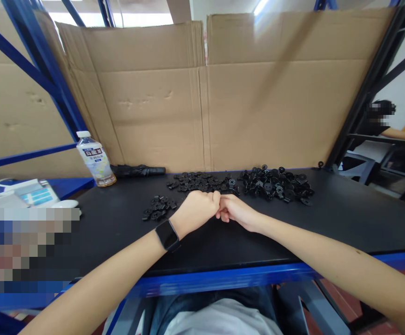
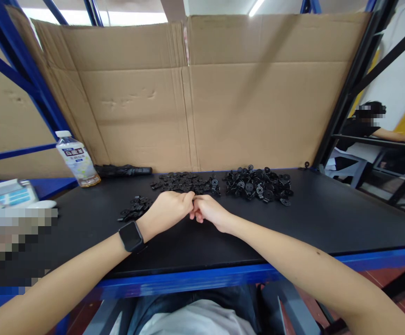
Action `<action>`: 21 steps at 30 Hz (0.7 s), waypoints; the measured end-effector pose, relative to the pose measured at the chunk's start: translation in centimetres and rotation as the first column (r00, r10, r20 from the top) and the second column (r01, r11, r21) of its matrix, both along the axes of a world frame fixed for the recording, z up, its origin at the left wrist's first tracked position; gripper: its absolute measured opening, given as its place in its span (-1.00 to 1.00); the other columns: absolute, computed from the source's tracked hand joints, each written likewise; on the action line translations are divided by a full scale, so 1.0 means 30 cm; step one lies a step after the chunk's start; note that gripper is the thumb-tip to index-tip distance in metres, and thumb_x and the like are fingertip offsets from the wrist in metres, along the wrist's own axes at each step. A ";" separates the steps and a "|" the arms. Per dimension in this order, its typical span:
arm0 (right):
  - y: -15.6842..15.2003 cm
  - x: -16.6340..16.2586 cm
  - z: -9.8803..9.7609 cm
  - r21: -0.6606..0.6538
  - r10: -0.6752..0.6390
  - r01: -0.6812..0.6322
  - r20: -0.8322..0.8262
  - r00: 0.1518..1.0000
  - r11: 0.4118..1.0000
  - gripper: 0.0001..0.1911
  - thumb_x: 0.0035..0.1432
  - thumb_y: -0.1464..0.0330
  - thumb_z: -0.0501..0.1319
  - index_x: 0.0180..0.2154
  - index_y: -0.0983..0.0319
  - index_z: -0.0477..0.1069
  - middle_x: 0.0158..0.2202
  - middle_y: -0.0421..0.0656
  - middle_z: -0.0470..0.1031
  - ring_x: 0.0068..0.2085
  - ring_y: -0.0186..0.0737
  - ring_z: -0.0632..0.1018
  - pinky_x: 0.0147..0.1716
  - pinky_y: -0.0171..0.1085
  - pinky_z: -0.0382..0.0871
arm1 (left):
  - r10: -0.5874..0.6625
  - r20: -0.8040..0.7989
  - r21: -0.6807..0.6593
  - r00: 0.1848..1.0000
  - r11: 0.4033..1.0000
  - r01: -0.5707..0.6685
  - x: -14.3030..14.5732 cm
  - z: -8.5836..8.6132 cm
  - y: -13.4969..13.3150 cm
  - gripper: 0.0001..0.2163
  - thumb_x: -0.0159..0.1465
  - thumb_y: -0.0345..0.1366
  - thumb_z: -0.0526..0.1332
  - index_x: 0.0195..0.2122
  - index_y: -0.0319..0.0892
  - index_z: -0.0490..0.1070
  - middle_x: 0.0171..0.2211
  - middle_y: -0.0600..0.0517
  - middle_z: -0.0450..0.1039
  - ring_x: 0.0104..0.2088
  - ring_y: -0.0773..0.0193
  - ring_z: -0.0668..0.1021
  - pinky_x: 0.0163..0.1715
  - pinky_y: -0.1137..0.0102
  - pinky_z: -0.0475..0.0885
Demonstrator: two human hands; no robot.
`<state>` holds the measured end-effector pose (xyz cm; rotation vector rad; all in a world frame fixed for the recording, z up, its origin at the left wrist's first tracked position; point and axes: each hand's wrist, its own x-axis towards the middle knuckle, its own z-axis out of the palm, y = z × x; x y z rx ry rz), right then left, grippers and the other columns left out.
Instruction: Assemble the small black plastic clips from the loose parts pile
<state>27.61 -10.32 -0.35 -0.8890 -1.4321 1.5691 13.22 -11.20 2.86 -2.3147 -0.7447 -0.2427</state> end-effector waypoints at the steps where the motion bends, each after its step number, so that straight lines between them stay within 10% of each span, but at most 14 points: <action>1: -0.002 -0.001 0.000 0.033 0.007 -0.007 0.011 1.000 0.999 -0.88 -0.17 0.52 0.00 -0.60 0.27 0.27 -0.64 -0.21 0.32 -0.66 -0.42 0.21 -0.62 -0.35 0.04 | 0.019 0.034 -0.019 0.999 1.000 -0.018 -0.002 0.007 -0.001 -0.92 0.19 -0.52 0.06 -0.41 -0.29 0.29 -0.55 -0.03 0.43 -0.53 0.18 0.53 -0.57 0.40 0.33; 10: 0.005 0.015 0.031 -0.169 0.109 -0.144 -0.204 0.973 0.975 -0.73 0.12 0.35 -0.02 -0.47 0.31 0.37 -0.52 -0.14 0.43 -0.62 -0.40 0.28 -0.56 -0.34 0.15 | 0.163 0.288 -0.147 0.944 0.981 -0.124 -0.022 0.002 0.043 -0.81 0.24 -0.40 0.02 -0.18 -0.22 0.36 -0.48 0.02 0.52 -0.46 0.20 0.56 -0.51 0.43 0.33; 17: 0.051 0.056 0.036 -0.451 -0.451 0.222 -0.500 0.739 0.865 -0.83 0.18 0.35 0.04 -0.21 0.26 0.32 -0.47 -0.19 0.50 -0.67 -0.45 0.17 -0.66 -0.40 0.14 | 0.420 0.366 -0.295 0.831 0.899 -0.324 -0.146 0.010 0.187 -0.71 0.31 -0.27 -0.07 -0.07 -0.21 0.34 -0.16 -0.08 0.49 -0.17 0.18 0.53 -0.20 0.38 0.38; 21: 0.060 0.074 0.041 -0.468 -0.504 0.272 -0.492 0.710 0.841 -0.79 0.20 0.32 0.01 -0.17 0.27 0.29 -0.34 -0.11 0.53 -0.67 -0.44 0.17 -0.68 -0.38 0.17 | 0.536 0.242 -0.377 0.809 0.820 -0.431 -0.263 -0.034 0.286 -0.70 0.26 -0.32 0.00 -0.06 -0.32 0.36 -0.06 -0.18 0.42 -0.07 0.09 0.48 -0.11 0.31 0.36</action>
